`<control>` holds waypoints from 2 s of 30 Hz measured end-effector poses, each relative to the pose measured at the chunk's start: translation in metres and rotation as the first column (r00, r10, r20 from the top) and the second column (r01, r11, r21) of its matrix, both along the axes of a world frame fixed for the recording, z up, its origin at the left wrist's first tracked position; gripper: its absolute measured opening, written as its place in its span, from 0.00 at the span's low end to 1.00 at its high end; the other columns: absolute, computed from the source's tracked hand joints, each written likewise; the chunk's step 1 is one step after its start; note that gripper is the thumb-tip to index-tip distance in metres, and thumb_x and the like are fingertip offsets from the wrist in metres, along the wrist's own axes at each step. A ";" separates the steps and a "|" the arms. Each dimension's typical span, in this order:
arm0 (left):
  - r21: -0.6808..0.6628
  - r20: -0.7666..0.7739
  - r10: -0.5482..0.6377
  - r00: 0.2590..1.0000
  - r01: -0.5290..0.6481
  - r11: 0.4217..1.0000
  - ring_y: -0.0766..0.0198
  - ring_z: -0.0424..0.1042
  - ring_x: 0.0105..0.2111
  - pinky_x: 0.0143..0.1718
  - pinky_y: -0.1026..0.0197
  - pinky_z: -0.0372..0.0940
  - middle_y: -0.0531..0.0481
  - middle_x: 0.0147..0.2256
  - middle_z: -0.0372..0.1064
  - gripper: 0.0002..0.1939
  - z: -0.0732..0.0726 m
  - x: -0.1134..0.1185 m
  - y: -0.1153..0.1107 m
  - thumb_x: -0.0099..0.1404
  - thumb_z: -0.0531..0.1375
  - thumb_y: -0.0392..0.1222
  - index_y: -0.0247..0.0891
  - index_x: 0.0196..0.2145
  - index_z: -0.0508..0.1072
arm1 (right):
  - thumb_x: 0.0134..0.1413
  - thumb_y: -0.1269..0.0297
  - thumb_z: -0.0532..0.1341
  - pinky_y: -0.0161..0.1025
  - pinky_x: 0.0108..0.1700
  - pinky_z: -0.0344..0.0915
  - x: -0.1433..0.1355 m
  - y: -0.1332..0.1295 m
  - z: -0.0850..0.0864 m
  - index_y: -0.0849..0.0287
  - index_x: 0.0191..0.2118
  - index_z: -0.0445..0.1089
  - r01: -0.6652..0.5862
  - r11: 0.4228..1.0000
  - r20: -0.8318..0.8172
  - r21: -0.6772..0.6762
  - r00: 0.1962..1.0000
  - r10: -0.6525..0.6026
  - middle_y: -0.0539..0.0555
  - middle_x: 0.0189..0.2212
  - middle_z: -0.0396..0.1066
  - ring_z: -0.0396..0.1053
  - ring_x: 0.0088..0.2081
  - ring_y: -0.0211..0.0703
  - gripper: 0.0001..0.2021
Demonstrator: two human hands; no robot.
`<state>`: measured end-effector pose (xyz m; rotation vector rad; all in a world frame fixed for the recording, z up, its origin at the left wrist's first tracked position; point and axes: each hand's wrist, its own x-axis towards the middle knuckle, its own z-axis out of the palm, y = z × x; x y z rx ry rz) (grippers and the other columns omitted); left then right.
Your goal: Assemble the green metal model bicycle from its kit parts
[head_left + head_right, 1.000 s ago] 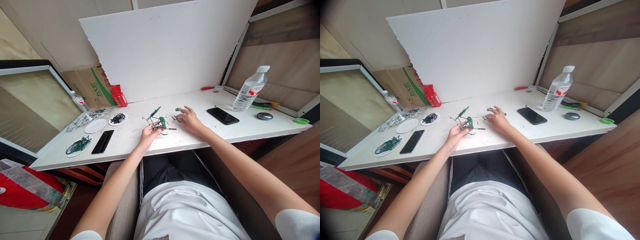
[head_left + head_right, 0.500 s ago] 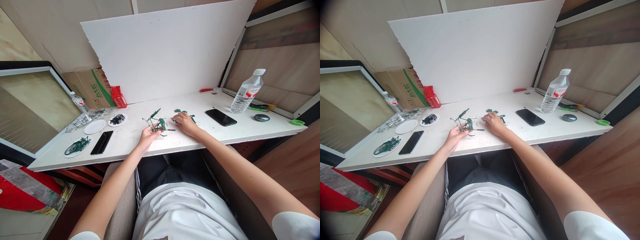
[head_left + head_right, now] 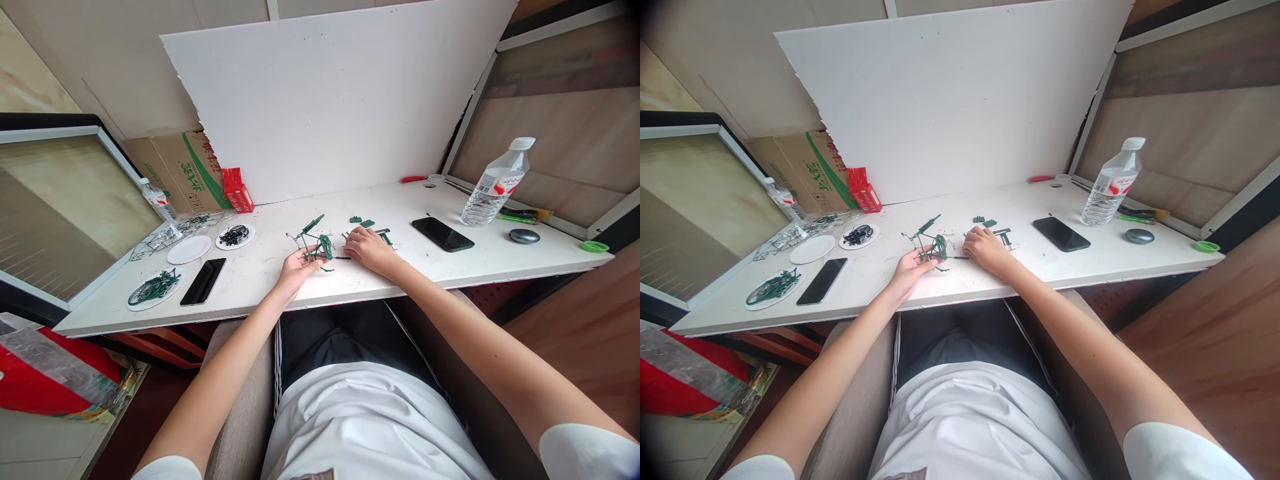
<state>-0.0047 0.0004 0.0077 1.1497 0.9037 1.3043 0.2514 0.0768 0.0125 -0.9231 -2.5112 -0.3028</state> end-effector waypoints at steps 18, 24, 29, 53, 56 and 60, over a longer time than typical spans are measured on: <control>-0.018 0.114 0.092 0.989 -0.091 0.996 0.47 0.81 0.53 0.60 0.39 0.72 0.38 0.52 0.79 0.30 -0.001 0.000 0.000 0.59 0.77 0.42 0.36 0.56 0.74 | 0.70 0.65 0.58 0.50 0.47 0.74 -0.014 -0.005 -0.002 0.55 0.49 0.82 -0.186 0.950 -0.707 -0.249 0.705 -0.047 0.57 0.42 0.83 0.79 0.41 0.52 0.13; -0.008 0.135 0.075 0.988 -0.074 0.997 0.50 0.82 0.50 0.62 0.40 0.70 0.38 0.49 0.81 0.28 -0.005 -0.001 0.004 0.61 0.76 0.44 0.35 0.56 0.74 | 0.70 0.53 0.62 0.49 0.47 0.78 -0.036 -0.023 -0.004 0.54 0.52 0.80 -0.360 0.855 -0.782 -0.373 0.618 -0.082 0.58 0.44 0.84 0.82 0.47 0.53 0.15; -0.019 0.163 0.097 0.982 -0.095 0.995 0.51 0.82 0.51 0.64 0.40 0.68 0.39 0.46 0.82 0.27 -0.005 -0.001 0.005 0.62 0.75 0.42 0.35 0.56 0.73 | 0.71 0.46 0.62 0.44 0.41 0.77 -0.043 -0.029 -0.006 0.51 0.54 0.71 -0.440 0.799 -0.820 -0.411 0.562 -0.112 0.58 0.47 0.84 0.81 0.54 0.54 0.17; 0.010 0.135 0.116 0.984 -0.119 0.993 0.53 0.80 0.46 0.61 0.41 0.70 0.43 0.42 0.81 0.31 -0.009 0.000 0.006 0.59 0.76 0.43 0.36 0.58 0.75 | 0.60 0.47 0.73 0.48 0.45 0.74 -0.053 -0.040 -0.007 0.50 0.40 0.86 -0.433 0.804 -0.745 -0.408 0.667 -0.019 0.56 0.39 0.84 0.79 0.41 0.52 0.13; 0.015 0.129 0.116 0.985 -0.118 0.993 0.53 0.80 0.46 0.60 0.41 0.72 0.42 0.42 0.81 0.31 -0.009 0.000 0.006 0.59 0.76 0.42 0.35 0.58 0.75 | 0.60 0.49 0.73 0.48 0.48 0.75 -0.053 -0.040 -0.007 0.50 0.39 0.86 -0.469 0.778 -0.764 -0.418 0.644 -0.022 0.55 0.39 0.84 0.81 0.41 0.52 0.12; 0.014 0.126 0.112 0.986 -0.115 0.993 0.53 0.81 0.46 0.61 0.42 0.72 0.42 0.43 0.81 0.32 -0.008 0.000 0.005 0.59 0.76 0.42 0.35 0.58 0.75 | 0.59 0.49 0.74 0.48 0.47 0.74 -0.054 -0.039 -0.008 0.51 0.39 0.86 -0.467 0.775 -0.765 -0.426 0.643 -0.033 0.55 0.39 0.85 0.81 0.41 0.53 0.12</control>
